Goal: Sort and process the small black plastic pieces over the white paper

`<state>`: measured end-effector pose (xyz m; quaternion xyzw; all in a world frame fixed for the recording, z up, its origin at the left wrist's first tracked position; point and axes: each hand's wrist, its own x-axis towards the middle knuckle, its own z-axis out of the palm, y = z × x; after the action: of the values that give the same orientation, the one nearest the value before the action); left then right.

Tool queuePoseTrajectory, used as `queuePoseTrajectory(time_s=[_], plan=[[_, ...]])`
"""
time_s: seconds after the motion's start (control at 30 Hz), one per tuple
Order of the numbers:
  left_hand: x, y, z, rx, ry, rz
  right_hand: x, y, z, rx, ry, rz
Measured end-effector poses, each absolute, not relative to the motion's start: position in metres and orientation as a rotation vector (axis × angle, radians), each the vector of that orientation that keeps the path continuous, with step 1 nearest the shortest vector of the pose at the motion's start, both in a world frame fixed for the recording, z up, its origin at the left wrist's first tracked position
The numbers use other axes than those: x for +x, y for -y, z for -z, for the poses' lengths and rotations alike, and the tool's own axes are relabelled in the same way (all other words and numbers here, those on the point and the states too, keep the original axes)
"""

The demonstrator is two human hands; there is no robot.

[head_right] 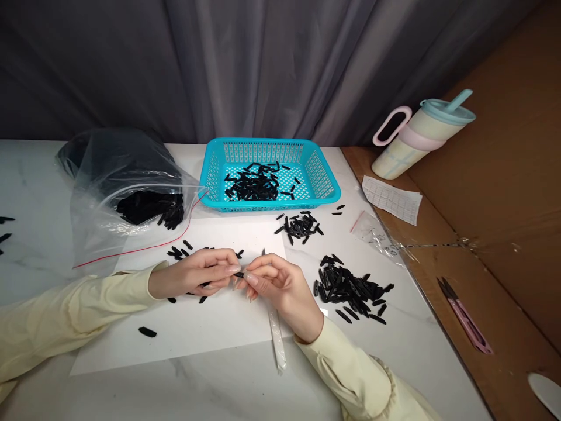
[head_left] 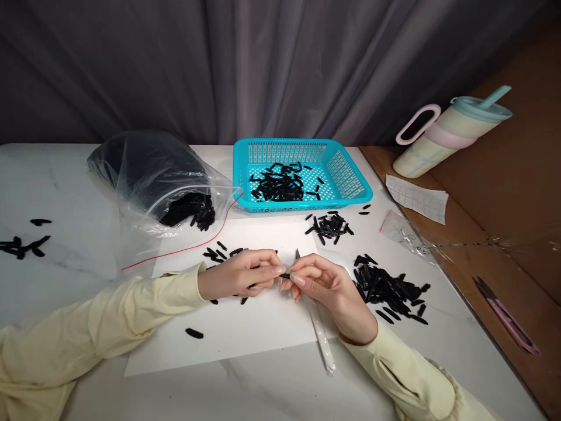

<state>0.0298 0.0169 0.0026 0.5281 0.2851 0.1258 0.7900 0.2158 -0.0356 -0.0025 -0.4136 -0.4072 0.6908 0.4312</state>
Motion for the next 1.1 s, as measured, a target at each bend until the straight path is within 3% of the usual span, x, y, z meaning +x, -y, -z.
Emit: queuePoseTrajectory(time_s=[1.1], plan=[[0.0281,-0.0172,0.0018,1.128,-0.55,-0.307,0.2157,0.0359,0.0032,-1.034,1.04,-1.723]])
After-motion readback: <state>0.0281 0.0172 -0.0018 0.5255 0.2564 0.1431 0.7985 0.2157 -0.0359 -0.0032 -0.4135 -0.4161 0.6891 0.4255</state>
